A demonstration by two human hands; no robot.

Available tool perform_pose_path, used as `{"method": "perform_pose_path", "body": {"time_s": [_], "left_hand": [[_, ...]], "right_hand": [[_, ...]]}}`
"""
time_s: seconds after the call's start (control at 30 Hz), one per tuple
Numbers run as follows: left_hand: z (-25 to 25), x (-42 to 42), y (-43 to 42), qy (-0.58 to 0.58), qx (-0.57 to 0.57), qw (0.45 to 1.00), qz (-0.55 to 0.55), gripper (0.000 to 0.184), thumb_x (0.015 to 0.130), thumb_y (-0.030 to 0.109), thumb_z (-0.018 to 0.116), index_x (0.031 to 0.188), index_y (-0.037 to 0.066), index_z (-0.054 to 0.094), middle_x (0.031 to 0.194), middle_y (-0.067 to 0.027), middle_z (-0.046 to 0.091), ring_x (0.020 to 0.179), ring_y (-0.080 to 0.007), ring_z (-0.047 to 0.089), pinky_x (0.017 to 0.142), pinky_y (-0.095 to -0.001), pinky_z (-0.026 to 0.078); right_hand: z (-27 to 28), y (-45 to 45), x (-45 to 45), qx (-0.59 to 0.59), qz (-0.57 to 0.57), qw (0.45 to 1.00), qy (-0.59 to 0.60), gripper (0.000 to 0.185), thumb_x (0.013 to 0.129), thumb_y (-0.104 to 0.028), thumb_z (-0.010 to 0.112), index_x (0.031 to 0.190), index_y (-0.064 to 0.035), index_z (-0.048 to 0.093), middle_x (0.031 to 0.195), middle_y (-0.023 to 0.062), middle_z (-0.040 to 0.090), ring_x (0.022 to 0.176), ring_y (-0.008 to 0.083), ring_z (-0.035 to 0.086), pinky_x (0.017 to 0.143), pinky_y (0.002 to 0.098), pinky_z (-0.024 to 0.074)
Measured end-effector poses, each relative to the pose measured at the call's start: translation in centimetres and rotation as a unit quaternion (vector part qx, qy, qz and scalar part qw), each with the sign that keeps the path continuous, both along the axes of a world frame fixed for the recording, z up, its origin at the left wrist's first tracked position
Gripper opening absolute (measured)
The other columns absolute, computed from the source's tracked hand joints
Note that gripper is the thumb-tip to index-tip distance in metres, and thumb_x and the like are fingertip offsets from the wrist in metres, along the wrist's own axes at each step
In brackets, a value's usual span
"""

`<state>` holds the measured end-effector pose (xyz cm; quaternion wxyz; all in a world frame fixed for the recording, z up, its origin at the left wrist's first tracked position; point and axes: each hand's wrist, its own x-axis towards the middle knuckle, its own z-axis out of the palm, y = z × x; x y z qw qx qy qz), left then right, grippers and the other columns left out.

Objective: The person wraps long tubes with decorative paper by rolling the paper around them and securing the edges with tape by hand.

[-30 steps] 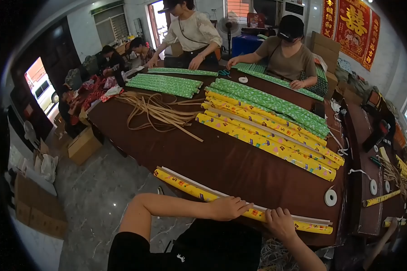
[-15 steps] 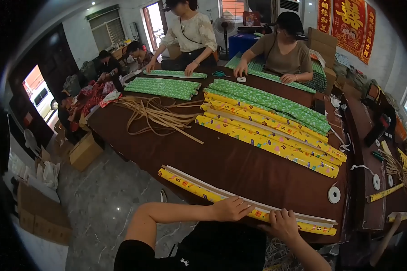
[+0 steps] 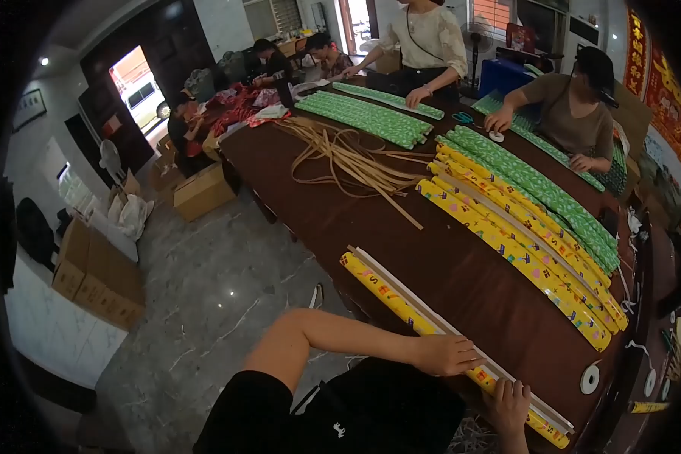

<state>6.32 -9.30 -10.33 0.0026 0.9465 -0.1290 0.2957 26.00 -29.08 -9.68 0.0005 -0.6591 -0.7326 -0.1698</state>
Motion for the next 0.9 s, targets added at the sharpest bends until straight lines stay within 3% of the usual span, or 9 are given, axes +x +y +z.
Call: {"method": "perform_pose_path", "body": {"time_s": [0.1,0.23,0.3,0.47,0.53,0.67,0.7,0.83,0.9], "left_hand": [[-0.9,0.7,-0.1,-0.036,-0.004,0.999,-0.017,0.047,0.083,0.018,0.059,0.123,-0.007,0.058,0.100,-0.0120,0.062,0.092,-0.0249,0.059,0.084,-0.0350,0.049],[-0.1,0.3,0.0,0.035,-0.025,0.999,-0.021,0.042,0.082,0.013,0.058,0.120,-0.005,0.060,0.102,-0.0147,0.061,0.097,-0.0285,0.059,0.089,-0.0386,0.049],[-0.6,0.7,-0.1,0.047,-0.056,0.997,-0.020,0.044,0.079,0.014,0.062,0.119,-0.004,0.059,0.104,-0.0152,0.061,0.098,-0.0298,0.059,0.090,-0.0391,0.049],[-1.0,1.1,0.0,0.021,-0.081,0.996,-0.020,0.041,0.081,0.019,0.065,0.116,-0.003,0.062,0.098,-0.0121,0.060,0.095,-0.0278,0.059,0.087,-0.0372,0.050],[-1.1,0.9,0.0,0.048,-0.105,0.993,-0.002,0.040,0.082,0.020,0.064,0.115,-0.004,0.062,0.104,-0.0139,0.063,0.098,-0.0282,0.059,0.086,-0.0382,0.050],[-1.5,0.8,-0.2,0.012,-0.068,0.998,0.002,0.039,0.084,0.023,0.065,0.113,-0.004,0.063,0.105,-0.0137,0.061,0.102,-0.0277,0.057,0.089,-0.0385,0.048],[-1.6,0.8,-0.4,-0.016,-0.078,0.997,-0.012,0.038,0.083,0.022,0.065,0.111,-0.003,0.063,0.106,-0.0139,0.061,0.102,-0.0279,0.057,0.089,-0.0389,0.047],[-1.4,0.3,-0.6,0.002,-0.063,0.997,-0.034,0.034,0.080,0.019,0.064,0.107,-0.002,0.064,0.109,-0.0131,0.059,0.100,-0.0275,0.056,0.089,-0.0392,0.045],[-1.6,0.2,-0.5,-0.014,-0.060,0.998,-0.027,0.033,0.080,0.018,0.063,0.105,-0.002,0.064,0.108,-0.0128,0.058,0.099,-0.0271,0.056,0.089,-0.0390,0.045]], "right_hand": [[0.1,-0.4,0.5,-0.011,-0.021,1.000,0.015,0.044,0.078,-0.037,0.071,0.098,0.0001,0.058,0.082,0.0113,0.057,0.079,0.0275,0.055,0.073,0.0417,0.0435],[0.2,-0.4,0.8,-0.039,-0.007,0.998,0.053,0.047,0.076,-0.035,0.075,0.103,-0.0011,0.058,0.089,0.0118,0.060,0.083,0.0283,0.057,0.077,0.0429,0.0448],[1.5,0.4,0.5,0.011,0.036,0.996,0.080,0.048,0.074,-0.036,0.077,0.103,-0.0023,0.058,0.089,0.0116,0.059,0.085,0.0284,0.056,0.077,0.0425,0.0448],[2.5,0.5,0.5,-0.031,0.015,0.993,0.117,0.048,0.076,-0.037,0.076,0.106,-0.0036,0.059,0.091,0.0116,0.057,0.088,0.0293,0.054,0.079,0.0428,0.0436],[4.8,0.8,-0.6,-0.058,0.006,0.992,0.115,0.053,0.076,-0.037,0.076,0.112,-0.0025,0.059,0.095,0.0125,0.057,0.089,0.0305,0.054,0.081,0.0442,0.0422],[2.8,4.1,0.7,0.021,0.002,0.981,0.195,0.051,0.080,-0.027,0.072,0.121,-0.0008,0.058,0.106,0.0146,0.057,0.097,0.0336,0.054,0.090,0.0456,0.0401],[2.7,5.2,0.7,-0.025,-0.026,0.967,0.254,0.050,0.078,-0.018,0.072,0.123,0.0000,0.058,0.113,0.0158,0.056,0.104,0.0351,0.053,0.092,0.0444,0.0419],[3.6,8.8,1.4,-0.103,0.004,0.942,0.320,0.050,0.078,-0.014,0.073,0.123,0.0024,0.057,0.112,0.0169,0.060,0.101,0.0314,0.058,0.087,0.0403,0.0470],[4.7,10.0,1.1,-0.267,-0.091,0.828,0.485,0.042,0.079,-0.012,0.074,0.116,0.0035,0.061,0.101,0.0168,0.065,0.091,0.0258,0.063,0.077,0.0354,0.0509]]}}
